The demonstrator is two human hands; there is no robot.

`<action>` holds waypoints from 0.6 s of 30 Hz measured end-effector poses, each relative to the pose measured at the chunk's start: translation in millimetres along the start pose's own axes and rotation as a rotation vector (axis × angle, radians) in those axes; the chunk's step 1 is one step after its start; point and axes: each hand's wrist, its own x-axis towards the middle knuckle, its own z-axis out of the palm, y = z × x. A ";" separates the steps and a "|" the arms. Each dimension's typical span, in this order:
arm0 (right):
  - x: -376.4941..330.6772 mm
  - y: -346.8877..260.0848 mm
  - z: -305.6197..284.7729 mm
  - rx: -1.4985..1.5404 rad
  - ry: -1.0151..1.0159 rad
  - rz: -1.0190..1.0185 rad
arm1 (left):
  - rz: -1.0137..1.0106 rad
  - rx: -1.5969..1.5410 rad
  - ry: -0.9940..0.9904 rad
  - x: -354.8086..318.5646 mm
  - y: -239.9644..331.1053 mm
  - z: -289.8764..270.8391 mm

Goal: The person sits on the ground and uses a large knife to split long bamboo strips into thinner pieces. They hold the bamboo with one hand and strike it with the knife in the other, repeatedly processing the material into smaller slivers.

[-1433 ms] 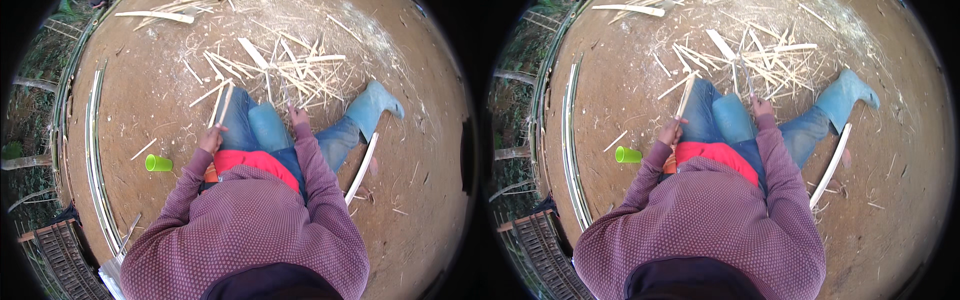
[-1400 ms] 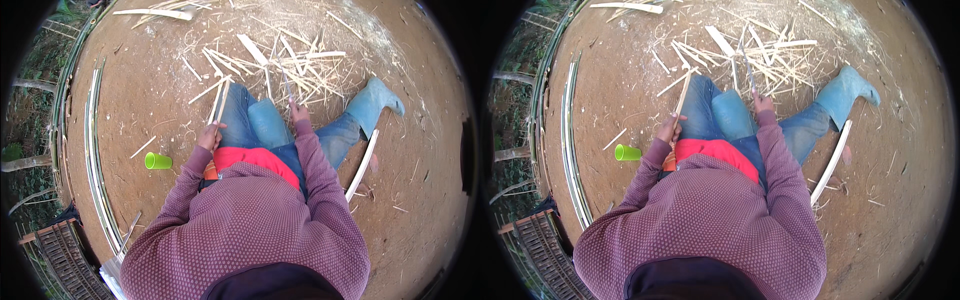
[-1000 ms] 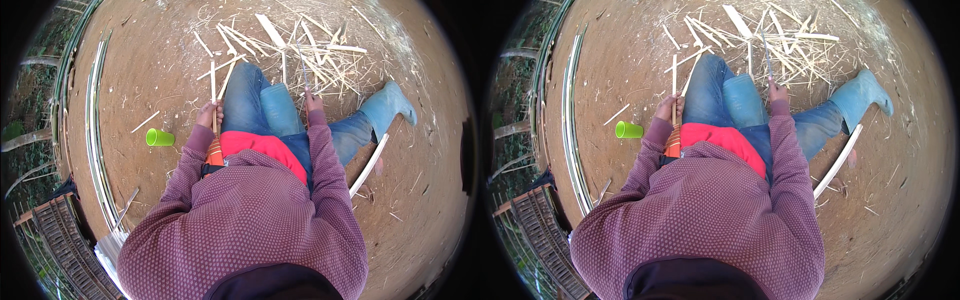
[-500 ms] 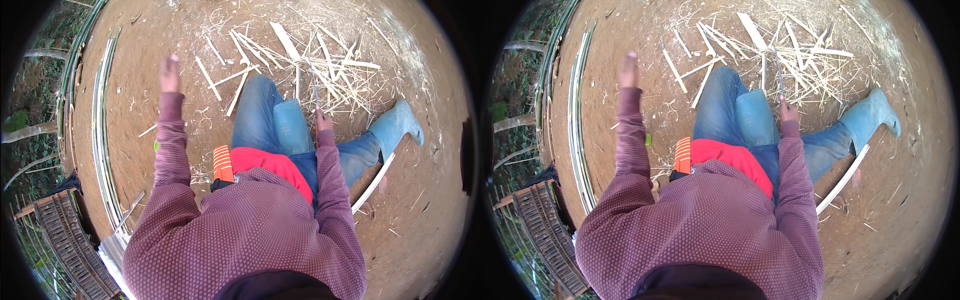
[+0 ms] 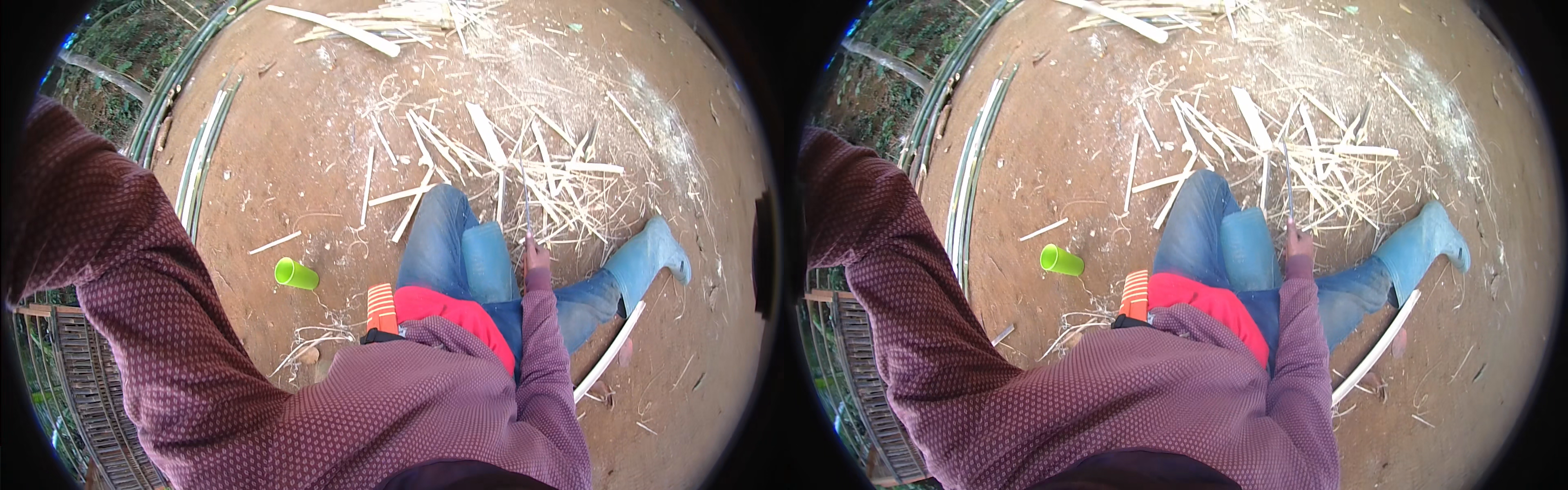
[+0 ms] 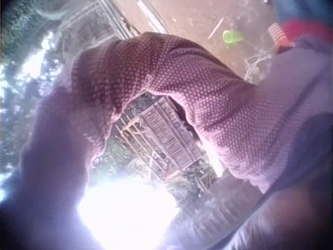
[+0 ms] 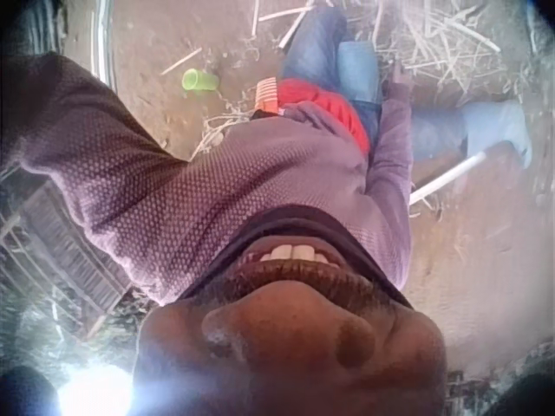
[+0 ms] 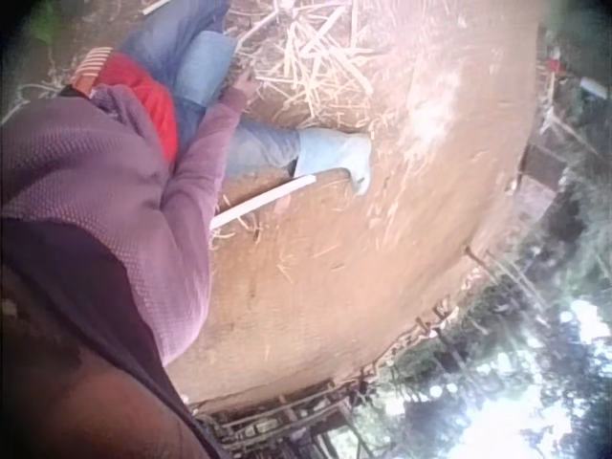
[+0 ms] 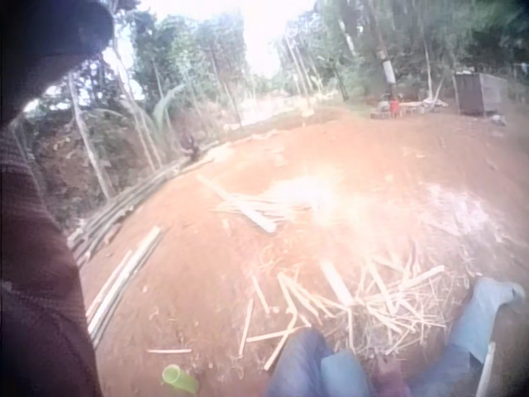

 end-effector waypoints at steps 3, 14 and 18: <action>-3.0 1.0 -1.0 -0.002 0.032 -0.025 | 0.001 0.092 0.001 8.7 4.4 -16.1; -15.1 -13.9 -3.4 -0.059 0.050 -0.002 | -0.003 0.213 0.010 16.6 15.5 -38.9; -7.0 1.3 7.4 -0.071 0.007 -0.068 | 0.009 0.239 0.003 14.6 34.1 -42.8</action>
